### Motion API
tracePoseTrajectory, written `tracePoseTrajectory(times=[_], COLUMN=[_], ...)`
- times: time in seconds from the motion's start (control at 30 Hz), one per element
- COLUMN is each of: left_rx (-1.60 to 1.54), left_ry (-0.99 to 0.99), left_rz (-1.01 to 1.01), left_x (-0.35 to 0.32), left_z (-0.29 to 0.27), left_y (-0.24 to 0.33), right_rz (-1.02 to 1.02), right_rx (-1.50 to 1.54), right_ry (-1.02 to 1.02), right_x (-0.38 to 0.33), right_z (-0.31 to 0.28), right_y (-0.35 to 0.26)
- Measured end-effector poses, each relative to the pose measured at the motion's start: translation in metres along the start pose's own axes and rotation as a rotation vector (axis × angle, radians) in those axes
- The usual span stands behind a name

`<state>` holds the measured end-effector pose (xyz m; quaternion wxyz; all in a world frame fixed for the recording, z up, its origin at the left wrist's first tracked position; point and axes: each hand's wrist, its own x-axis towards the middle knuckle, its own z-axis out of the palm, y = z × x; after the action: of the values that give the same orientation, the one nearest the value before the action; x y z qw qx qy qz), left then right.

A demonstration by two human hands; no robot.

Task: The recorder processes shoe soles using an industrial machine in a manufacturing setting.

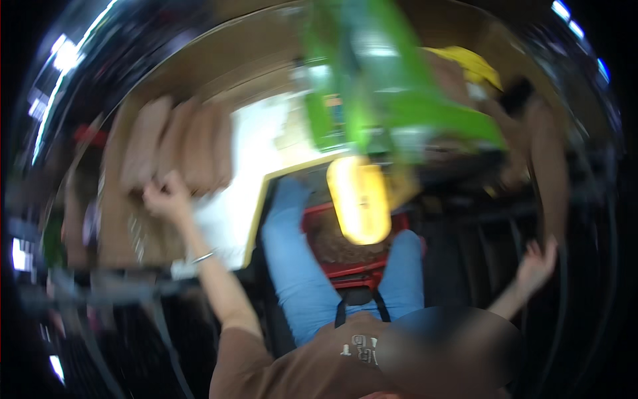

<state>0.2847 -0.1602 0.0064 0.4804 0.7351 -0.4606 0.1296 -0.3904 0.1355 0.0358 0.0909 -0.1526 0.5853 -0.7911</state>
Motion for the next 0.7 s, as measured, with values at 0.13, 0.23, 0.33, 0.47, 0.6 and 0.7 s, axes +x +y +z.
tracePoseTrajectory(times=[0.13,0.23,0.33,0.47,0.6,0.7], left_rx=[0.076,-0.008,-0.167,-0.432,-0.677,-0.994], left_ry=[-0.139,-0.039,0.062,0.065,-0.173,-0.601], left_rz=[-0.166,-0.021,0.028,0.05,0.347,-0.006], left_x=[0.028,0.045,0.023,-0.018,-0.069,-0.146], left_z=[0.001,-0.006,-0.04,-0.113,-0.14,-0.107], left_y=[-0.045,-0.047,0.006,0.051,0.068,0.063], right_rz=[0.161,0.128,0.131,0.161,-0.372,-0.046], right_rx=[0.213,0.288,0.213,-0.203,-1.044,-0.658], right_ry=[-0.088,-0.081,-0.077,-0.099,-0.081,-0.657], right_x=[-0.029,-0.004,0.033,0.038,-0.021,-0.088], right_z=[0.089,0.098,0.093,0.11,0.115,0.098], right_y=[0.028,0.047,0.06,0.073,0.078,0.099])
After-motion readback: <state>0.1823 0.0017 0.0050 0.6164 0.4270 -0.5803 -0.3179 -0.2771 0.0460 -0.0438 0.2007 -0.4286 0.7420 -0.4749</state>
